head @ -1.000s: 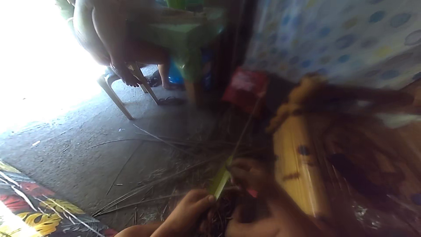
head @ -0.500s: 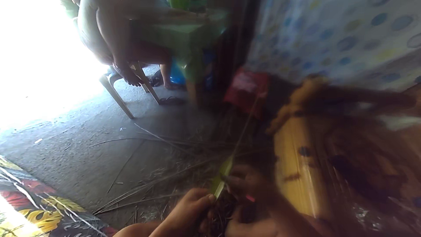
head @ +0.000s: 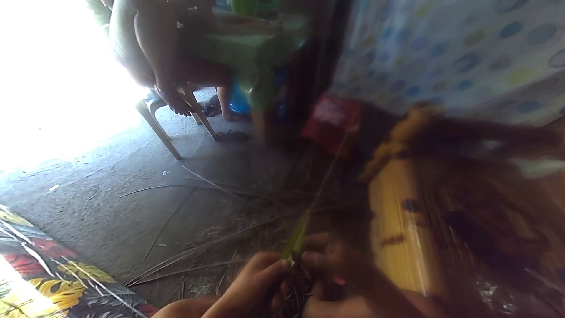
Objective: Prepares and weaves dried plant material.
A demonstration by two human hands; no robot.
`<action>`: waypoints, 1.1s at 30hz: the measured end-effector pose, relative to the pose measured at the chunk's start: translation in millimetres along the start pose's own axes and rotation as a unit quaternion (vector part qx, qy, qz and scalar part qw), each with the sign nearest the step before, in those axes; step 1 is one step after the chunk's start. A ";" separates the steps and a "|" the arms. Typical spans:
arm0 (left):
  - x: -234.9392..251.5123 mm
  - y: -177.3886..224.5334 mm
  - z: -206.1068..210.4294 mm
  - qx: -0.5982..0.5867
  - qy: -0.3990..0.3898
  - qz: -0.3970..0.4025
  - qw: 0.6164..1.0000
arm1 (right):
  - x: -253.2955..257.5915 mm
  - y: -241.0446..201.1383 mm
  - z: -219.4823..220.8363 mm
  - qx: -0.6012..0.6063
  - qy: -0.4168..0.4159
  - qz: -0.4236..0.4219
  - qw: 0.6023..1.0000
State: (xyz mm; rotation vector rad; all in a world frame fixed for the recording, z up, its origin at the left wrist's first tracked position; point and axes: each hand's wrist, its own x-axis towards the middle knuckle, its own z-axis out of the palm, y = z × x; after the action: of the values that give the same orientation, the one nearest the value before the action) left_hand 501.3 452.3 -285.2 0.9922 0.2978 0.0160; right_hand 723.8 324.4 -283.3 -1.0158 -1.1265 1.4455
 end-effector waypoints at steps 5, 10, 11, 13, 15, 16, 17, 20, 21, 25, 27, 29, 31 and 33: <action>-0.4 0.6 1.5 0.001 -0.008 -0.012 1.000 | 1.7 4.0 -4.8 0.017 0.017 -0.024 0.999; -0.7 1.5 1.0 -0.012 -0.030 -0.023 0.999 | 4.6 -3.6 -22.5 -0.002 0.124 -0.060 0.990; -1.1 1.9 0.9 -0.015 -0.030 -0.025 0.999 | 5.2 -3.5 -26.4 0.002 0.159 -0.068 0.985; -1.2 1.8 1.4 -0.003 -0.027 -0.023 0.999 | 6.3 -3.3 -34.8 0.020 0.242 -0.086 0.966; -0.3 1.5 4.3 0.070 0.015 -0.008 0.997 | 6.4 -5.9 -40.7 0.038 0.302 -0.085 0.949; 0.4 0.3 5.4 0.141 0.052 0.008 0.989 | 5.5 -7.5 -40.0 0.043 0.311 -0.073 0.947; 1.6 -2.4 5.3 0.228 0.094 0.024 0.969 | 4.0 -9.5 -36.2 0.041 0.303 -0.050 0.951; 6.1 -14.9 0.5 0.469 0.188 0.049 0.862 | 2.2 -13.7 -8.0 0.016 0.209 0.043 0.977; 6.5 -17.4 0.7 0.508 0.198 0.056 0.836 | 2.6 -12.1 2.3 0.011 0.166 0.071 0.984; 7.2 -24.5 4.1 0.585 0.212 0.081 0.779 | 5.1 -1.8 18.5 0.010 0.118 0.118 0.986; 7.0 -24.6 5.8 0.591 0.208 0.071 0.776 | 4.5 -3.6 9.6 -0.007 0.178 0.106 0.978; 7.4 -23.7 7.8 0.594 0.208 0.070 0.774 | 3.3 -9.0 -3.6 -0.005 0.230 0.092 0.969; 7.0 -22.8 8.0 0.591 0.210 0.078 0.775 | 4.0 -12.4 -12.9 0.013 0.278 0.079 0.957; 6.1 -23.2 7.2 0.588 0.209 0.087 0.776 | 5.3 -12.6 -15.2 0.033 0.302 0.066 0.951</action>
State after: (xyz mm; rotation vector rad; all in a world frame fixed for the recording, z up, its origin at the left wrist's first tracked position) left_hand 506.2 434.5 -302.1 2.2881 0.6573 0.2487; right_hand 740.3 332.6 -274.5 -1.3822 -0.5683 1.1412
